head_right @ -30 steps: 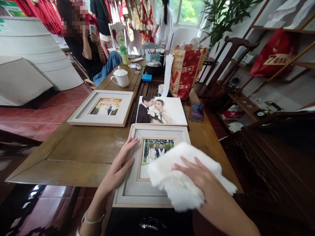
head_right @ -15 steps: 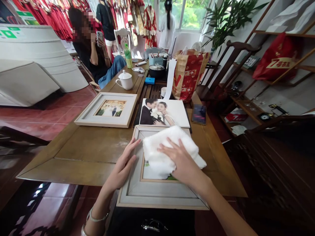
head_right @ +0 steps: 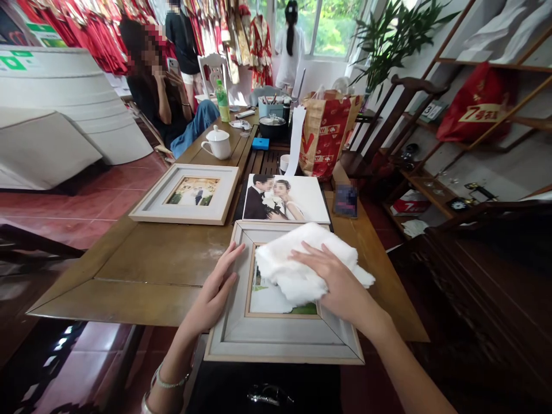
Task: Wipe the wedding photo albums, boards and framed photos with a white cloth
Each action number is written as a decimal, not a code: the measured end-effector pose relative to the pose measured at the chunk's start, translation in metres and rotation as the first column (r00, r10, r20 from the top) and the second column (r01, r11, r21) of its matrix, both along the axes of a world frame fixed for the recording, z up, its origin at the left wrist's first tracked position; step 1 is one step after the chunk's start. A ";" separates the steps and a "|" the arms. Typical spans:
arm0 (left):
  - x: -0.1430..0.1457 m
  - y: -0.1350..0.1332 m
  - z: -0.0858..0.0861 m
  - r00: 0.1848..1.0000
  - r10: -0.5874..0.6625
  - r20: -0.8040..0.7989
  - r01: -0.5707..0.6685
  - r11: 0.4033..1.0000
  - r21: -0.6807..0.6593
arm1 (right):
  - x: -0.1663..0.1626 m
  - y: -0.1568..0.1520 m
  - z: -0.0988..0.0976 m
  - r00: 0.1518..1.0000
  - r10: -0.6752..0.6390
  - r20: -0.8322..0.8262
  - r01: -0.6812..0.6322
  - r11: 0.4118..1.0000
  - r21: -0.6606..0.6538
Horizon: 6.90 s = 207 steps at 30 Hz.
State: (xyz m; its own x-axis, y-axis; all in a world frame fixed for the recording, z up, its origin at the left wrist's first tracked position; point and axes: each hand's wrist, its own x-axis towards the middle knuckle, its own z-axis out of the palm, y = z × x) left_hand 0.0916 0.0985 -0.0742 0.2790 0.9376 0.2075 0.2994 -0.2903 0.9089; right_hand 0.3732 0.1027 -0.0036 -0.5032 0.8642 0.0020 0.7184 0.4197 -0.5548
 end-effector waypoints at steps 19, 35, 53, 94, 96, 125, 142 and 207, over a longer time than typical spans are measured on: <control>0.001 0.002 -0.004 0.999 0.042 0.015 -0.044 0.995 0.086 | -0.034 0.001 0.008 0.976 0.113 0.188 -0.136 0.984 0.114; 0.005 -0.001 -0.004 0.991 0.105 0.086 -0.107 0.994 0.018 | -0.068 0.015 0.001 0.933 0.344 0.109 -0.336 0.938 -0.089; 0.002 0.001 0.002 1.000 0.029 0.000 -0.029 0.999 0.046 | -0.034 0.008 -0.005 0.969 -0.048 0.243 0.006 0.985 0.170; 0.003 0.002 0.001 0.999 0.037 -0.006 -0.036 0.997 0.071 | -0.062 -0.063 0.021 0.953 0.304 0.006 -0.283 0.895 -0.346; 0.003 0.002 0.001 1.000 0.025 -0.013 -0.024 0.997 0.077 | -0.054 -0.065 0.023 0.955 0.291 0.061 -0.252 0.901 -0.354; 0.000 0.003 0.001 0.998 -0.027 -0.064 0.036 0.990 0.139 | 0.010 0.001 0.006 0.919 -0.065 0.389 -0.020 0.977 0.210; 0.002 0.003 0.002 0.999 0.020 -0.035 -0.017 0.995 0.101 | 0.055 -0.063 -0.004 0.982 0.103 0.158 -0.077 0.983 -0.165; 0.002 0.003 0.000 1.000 0.008 0.002 -0.008 0.994 0.109 | -0.043 -0.075 -0.023 0.934 0.357 0.028 -0.354 0.933 -0.067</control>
